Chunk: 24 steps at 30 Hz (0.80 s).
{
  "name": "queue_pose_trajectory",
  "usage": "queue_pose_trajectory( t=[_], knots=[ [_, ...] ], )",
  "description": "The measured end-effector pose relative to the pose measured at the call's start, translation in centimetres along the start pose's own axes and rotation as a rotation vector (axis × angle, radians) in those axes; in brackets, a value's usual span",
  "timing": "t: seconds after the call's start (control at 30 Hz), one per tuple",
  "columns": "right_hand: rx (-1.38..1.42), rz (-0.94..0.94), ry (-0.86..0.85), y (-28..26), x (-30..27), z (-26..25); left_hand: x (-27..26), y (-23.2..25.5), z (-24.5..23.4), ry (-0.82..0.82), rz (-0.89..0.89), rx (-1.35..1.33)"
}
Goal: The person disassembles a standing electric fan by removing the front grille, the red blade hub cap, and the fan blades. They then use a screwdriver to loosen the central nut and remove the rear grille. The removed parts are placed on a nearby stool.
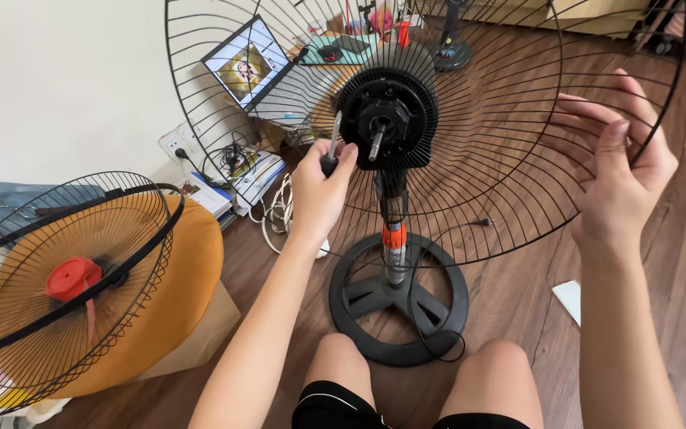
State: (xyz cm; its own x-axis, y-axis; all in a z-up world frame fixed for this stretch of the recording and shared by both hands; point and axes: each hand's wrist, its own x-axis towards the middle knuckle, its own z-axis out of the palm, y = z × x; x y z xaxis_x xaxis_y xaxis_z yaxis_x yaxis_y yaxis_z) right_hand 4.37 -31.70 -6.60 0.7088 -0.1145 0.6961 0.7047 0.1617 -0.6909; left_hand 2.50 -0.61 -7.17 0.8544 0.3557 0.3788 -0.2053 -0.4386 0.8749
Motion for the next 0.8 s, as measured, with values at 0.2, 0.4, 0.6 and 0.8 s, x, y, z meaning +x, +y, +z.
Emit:
queue_pose_trajectory(
  t=[0.2, 0.4, 0.6, 0.8],
  knots=[
    [-0.047, -0.033, 0.053, 0.5, -0.6, -0.2, 1.4, -1.2, 1.2, 0.028, 0.150, -0.093],
    [-0.025, 0.019, 0.061, 1.7, 0.1, -1.0, 0.6, -1.3, 1.2, 0.009, 0.185, -0.107],
    [-0.005, 0.087, 0.004, 3.3, 2.3, -1.8, -0.9, -1.0, 0.9, 0.056, 0.356, -0.091],
    [0.017, 0.124, -0.016, 3.9, 3.0, -1.7, -1.7, -0.3, 3.3, 0.179, 0.143, 0.117]
  ],
)
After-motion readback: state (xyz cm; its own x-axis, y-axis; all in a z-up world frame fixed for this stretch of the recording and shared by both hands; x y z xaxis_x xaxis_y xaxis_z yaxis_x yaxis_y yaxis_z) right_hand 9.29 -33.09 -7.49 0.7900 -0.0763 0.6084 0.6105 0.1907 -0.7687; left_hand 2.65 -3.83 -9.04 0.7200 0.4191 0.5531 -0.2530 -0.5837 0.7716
